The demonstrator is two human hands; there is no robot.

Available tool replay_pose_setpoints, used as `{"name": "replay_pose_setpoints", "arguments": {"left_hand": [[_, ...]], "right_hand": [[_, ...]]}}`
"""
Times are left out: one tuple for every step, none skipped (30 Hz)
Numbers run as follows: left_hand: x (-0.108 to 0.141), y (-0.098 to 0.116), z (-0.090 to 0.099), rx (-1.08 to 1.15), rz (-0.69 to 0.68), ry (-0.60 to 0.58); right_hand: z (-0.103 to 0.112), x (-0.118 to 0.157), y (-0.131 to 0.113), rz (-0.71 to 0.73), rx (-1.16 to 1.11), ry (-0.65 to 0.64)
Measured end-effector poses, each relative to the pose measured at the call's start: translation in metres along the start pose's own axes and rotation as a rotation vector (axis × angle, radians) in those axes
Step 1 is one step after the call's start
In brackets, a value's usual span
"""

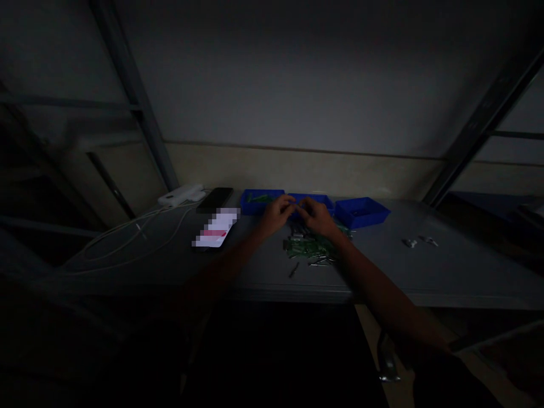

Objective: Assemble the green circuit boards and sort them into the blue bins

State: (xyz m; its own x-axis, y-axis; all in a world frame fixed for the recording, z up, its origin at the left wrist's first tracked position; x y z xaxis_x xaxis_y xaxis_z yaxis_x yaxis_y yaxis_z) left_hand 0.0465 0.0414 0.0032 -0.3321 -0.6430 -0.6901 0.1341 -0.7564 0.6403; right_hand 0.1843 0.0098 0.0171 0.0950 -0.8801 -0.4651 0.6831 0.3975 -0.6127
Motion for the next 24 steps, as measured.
{"name": "replay_pose_setpoints", "arguments": {"left_hand": [[0.0004, 0.0011, -0.0006, 0.008, -0.009, -0.014], [0.0007, 0.0019, -0.001, 0.013, -0.022, -0.025], [0.0009, 0.0025, -0.0013, 0.017, -0.035, -0.032], [0.001, 0.0026, -0.0013, 0.019, -0.05, -0.032], [0.0009, 0.0023, -0.0012, 0.016, -0.061, -0.031], [0.0008, 0.0017, -0.001, 0.008, -0.065, -0.03], [0.0006, 0.0009, -0.0008, -0.003, -0.061, -0.03], [0.0005, 0.0002, -0.0004, -0.017, -0.052, -0.031], [0.0003, -0.0001, 0.0, -0.034, -0.041, -0.031], [0.0002, 0.0, 0.0006, -0.054, -0.033, -0.029], [0.0001, 0.0006, 0.0014, -0.079, -0.028, -0.023], [0.0001, 0.0015, 0.0023, -0.108, -0.025, -0.014], [0.0001, 0.0024, 0.0031, -0.138, -0.021, -0.009], [0.0002, 0.003, 0.0037, -0.164, -0.012, -0.008], [0.0004, 0.0032, 0.0039, -0.181, 0.002, -0.012], [0.0006, 0.0031, 0.004, -0.19, 0.017, -0.018], [0.0009, 0.0028, 0.0038, -0.194, 0.032, -0.026], [0.0011, 0.0024, 0.0037, -0.197, 0.044, -0.03], [0.0014, 0.0023, 0.0038, -0.203, 0.052, -0.027], [0.0015, 0.0026, 0.0041, -0.205, 0.053, -0.017], [0.0016, 0.0035, 0.0046, -0.202, 0.045, -0.005], [0.0015, 0.005, 0.0051, -0.19, 0.029, 0.009], [0.0014, 0.0071, 0.0056, -0.174, 0.004, 0.019], [0.0011, 0.0095, 0.006, -0.156, -0.025, 0.024]], "right_hand": [[0.0003, -0.0005, 0.0006, -0.009, -0.004, 0.003], [0.0007, -0.001, 0.0013, -0.021, -0.009, 0.008], [0.0009, -0.0015, 0.002, -0.034, -0.016, 0.014], [0.0011, -0.002, 0.0028, -0.047, -0.02, 0.02], [0.0011, -0.0024, 0.0034, -0.058, -0.022, 0.025], [0.001, -0.0026, 0.0038, -0.066, -0.022, 0.029], [0.0007, -0.0026, 0.0039, -0.07, -0.023, 0.032], [0.0004, -0.0024, 0.004, -0.071, -0.024, 0.033], [-0.0001, -0.0019, 0.0039, -0.069, -0.029, 0.032], [-0.0005, -0.0014, 0.0037, -0.066, -0.04, 0.029], [-0.0009, -0.0007, 0.0036, -0.06, -0.056, 0.026], [-0.0012, -0.0001, 0.0034, -0.053, -0.072, 0.023], [-0.0015, 0.0005, 0.0031, -0.043, -0.087, 0.018], [-0.0017, 0.001, 0.0028, -0.033, -0.095, 0.014], [-0.0017, 0.0013, 0.0025, -0.023, -0.097, 0.011], [-0.0017, 0.0015, 0.002, -0.014, -0.092, 0.011], [-0.0015, 0.0015, 0.0015, -0.007, -0.082, 0.013], [-0.0014, 0.0014, 0.0011, -0.004, -0.069, 0.015], [-0.0012, 0.0012, 0.0006, -0.003, -0.056, 0.017], [-0.001, 0.0009, 0.0003, -0.004, -0.046, 0.013], [-0.0008, 0.0006, 0.0001, -0.007, -0.042, 0.008], [-0.0005, 0.0003, 0.0001, -0.013, -0.041, 0.005], [0.0001, 0.0, 0.0003, -0.022, -0.039, 0.007], [0.0009, -0.0003, 0.0007, -0.031, -0.037, 0.014]]}}
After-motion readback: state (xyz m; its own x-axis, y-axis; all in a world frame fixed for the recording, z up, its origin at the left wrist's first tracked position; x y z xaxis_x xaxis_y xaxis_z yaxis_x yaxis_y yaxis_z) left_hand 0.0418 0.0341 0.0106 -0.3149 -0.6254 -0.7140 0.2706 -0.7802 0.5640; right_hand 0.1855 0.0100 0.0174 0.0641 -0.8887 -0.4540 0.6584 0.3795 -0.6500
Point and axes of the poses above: each hand's wrist, its own x-axis away from the middle knuckle, its own z-axis out of the back of the hand, y = z × x, the point moved 3 cm from there along -x, towards the middle knuckle, and after that the axes turned 10 degrees about -z, right-handed, at the moved point
